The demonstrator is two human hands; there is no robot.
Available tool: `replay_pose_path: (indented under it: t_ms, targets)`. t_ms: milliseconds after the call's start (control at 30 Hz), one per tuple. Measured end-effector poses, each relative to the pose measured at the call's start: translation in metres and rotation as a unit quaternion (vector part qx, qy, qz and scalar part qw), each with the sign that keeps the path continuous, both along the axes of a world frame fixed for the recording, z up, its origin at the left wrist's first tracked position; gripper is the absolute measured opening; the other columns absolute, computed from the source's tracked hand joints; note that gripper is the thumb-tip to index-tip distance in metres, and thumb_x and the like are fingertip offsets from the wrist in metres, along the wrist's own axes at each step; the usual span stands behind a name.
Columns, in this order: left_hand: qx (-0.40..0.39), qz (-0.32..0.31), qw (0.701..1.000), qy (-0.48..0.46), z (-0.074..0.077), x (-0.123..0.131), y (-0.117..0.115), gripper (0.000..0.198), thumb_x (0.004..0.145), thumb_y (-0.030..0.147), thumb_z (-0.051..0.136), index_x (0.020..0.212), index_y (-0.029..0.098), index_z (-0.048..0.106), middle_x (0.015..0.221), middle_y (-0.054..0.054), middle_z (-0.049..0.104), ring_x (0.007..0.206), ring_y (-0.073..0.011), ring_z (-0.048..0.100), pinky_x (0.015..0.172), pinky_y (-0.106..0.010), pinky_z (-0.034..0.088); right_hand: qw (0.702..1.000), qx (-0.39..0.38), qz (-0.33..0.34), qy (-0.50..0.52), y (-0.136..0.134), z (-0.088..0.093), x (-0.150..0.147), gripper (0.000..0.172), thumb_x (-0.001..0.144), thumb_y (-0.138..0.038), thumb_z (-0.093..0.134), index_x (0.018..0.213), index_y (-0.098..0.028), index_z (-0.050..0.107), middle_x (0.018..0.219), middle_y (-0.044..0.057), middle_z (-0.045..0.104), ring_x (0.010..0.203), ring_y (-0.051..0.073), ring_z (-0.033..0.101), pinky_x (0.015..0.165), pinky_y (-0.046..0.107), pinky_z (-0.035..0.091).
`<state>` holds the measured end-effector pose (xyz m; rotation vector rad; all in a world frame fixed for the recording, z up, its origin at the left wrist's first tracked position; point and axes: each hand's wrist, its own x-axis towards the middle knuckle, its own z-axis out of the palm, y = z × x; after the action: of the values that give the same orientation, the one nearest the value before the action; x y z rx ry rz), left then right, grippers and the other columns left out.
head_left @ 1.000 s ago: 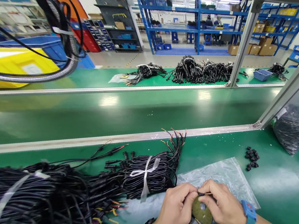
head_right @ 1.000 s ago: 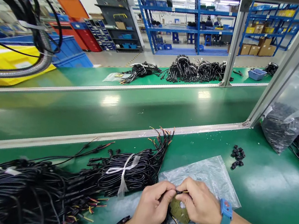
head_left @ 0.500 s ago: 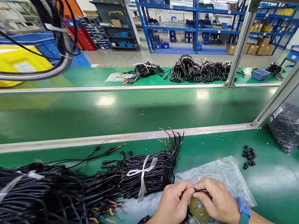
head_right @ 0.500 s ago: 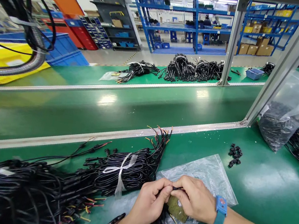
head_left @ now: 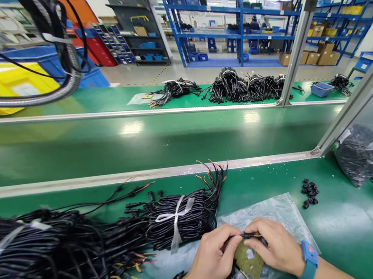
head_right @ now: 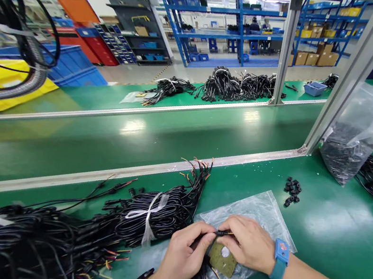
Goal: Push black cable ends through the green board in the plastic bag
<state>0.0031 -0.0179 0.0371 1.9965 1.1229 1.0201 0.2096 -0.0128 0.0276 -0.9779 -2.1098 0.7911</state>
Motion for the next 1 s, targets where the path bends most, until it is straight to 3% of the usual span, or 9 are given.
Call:
replay_pose_path:
  t_ms: [500, 700, 1000]
  targets:
    - [0.002, -0.008, 0.999, 0.031, -0.007, 0.0, -0.001, 0.031, 0.099, 0.023, 0.05, 0.071, 0.018, 0.062, 0.06, 0.001, 0.058, 0.056, -0.0115, 0.054, 0.055, -0.023, 0.035, 0.999, 0.043, 0.015, -0.027, -0.005, -0.003, -0.009, 0.015, 0.106, -0.024, 0.041, 0.101, -0.02, 0.055, 0.09, 0.007, 0.066, 0.082, 0.022, 0.062, 0.073, 0.033, 0.05]
    - [-0.034, -0.021, 0.998, 0.051, -0.006, -0.001, 0.002, 0.036, 0.1, 0.025, 0.048, 0.066, 0.019, 0.056, 0.056, 0.002, 0.054, 0.052, -0.0104, 0.051, 0.055, -0.023, 0.034, 0.999, 0.046, 0.017, -0.023, -0.003, -0.003, -0.009, 0.018, 0.106, -0.025, 0.041, 0.1, -0.019, 0.056, 0.089, 0.007, 0.066, 0.08, 0.021, 0.063, 0.072, 0.032, 0.05]
    - [-0.068, -0.018, 0.997, 0.041, 0.004, -0.004, 0.003, 0.022, 0.099, 0.027, 0.052, 0.082, 0.019, 0.064, 0.071, 0.0, 0.065, 0.064, -0.0131, 0.059, 0.062, -0.022, 0.04, 0.999, 0.042, -0.001, -0.011, -0.001, -0.001, -0.004, 0.016, 0.107, -0.03, 0.047, 0.105, -0.02, 0.059, 0.093, 0.006, 0.069, 0.085, 0.021, 0.065, 0.077, 0.033, 0.05]
